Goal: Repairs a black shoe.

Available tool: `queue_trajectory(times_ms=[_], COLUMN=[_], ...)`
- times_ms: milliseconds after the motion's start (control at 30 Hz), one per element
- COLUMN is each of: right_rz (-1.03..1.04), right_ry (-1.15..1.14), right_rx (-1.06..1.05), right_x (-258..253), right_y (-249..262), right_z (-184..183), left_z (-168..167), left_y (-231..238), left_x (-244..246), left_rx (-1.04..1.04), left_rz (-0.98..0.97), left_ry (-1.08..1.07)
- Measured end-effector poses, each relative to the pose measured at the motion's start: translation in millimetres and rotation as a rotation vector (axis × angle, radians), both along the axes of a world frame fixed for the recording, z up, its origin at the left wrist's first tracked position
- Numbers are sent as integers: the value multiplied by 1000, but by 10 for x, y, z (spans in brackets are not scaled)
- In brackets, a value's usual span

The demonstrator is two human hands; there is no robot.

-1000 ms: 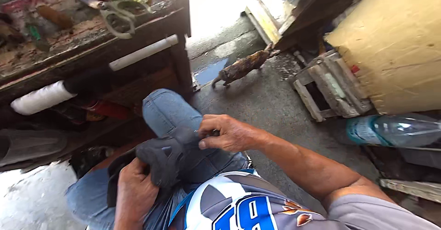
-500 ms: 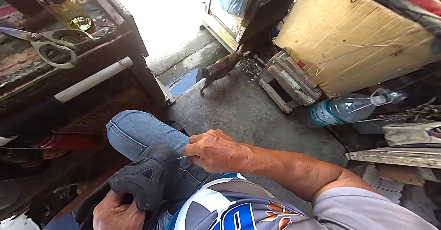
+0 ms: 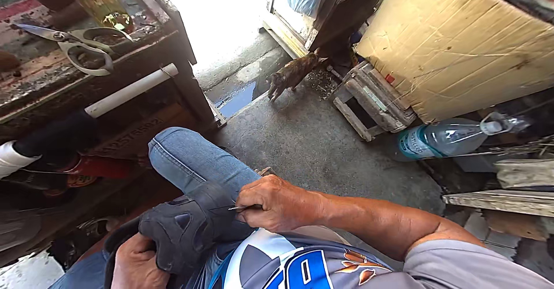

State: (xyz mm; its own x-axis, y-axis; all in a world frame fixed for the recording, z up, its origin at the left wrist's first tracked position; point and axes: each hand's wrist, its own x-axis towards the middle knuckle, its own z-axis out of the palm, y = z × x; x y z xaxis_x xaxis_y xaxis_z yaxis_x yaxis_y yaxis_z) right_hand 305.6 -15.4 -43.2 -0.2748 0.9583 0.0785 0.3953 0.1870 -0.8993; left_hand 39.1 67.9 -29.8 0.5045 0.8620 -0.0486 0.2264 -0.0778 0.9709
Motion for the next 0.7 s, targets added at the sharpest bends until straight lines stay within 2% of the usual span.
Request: queue_trajectory(times_ms=[200,267,367,433,467,533,567,600,633,700], right_rz=[50,55,8,-116,-217,-462,-511,-506,-480,-374], right_ry=[673,808,820,708,583,94,-147,-275,-295,-196], right_rx=[-465,-433,-263,-204,-180,-121,-107,-104,-97,-88], right_x=[314,575,1034,1330,1442,1481,1420,1304,1124,671], right_y=[91,50,9,-6,-6,38,68,92,112,168], right_z=[310,385,481,446,391,251,188,150,150,201], left_z=[-111,-95,-32,-17,-18,-25,-29,-34,-32,-16], left_y=[176,202,221,231,239,254,257,257,256,247], left_x=[8,-8,-45,-52,-51,-58,-65,-70,-68,-43], left_rx=[-6,38,110,102,96,83,78,74,68,50], left_rz=[12,-12,-44,-40,-39,-48,-51,-51,-48,-41], left_ry=[86,119,204,249,260,273,273,275,278,302])
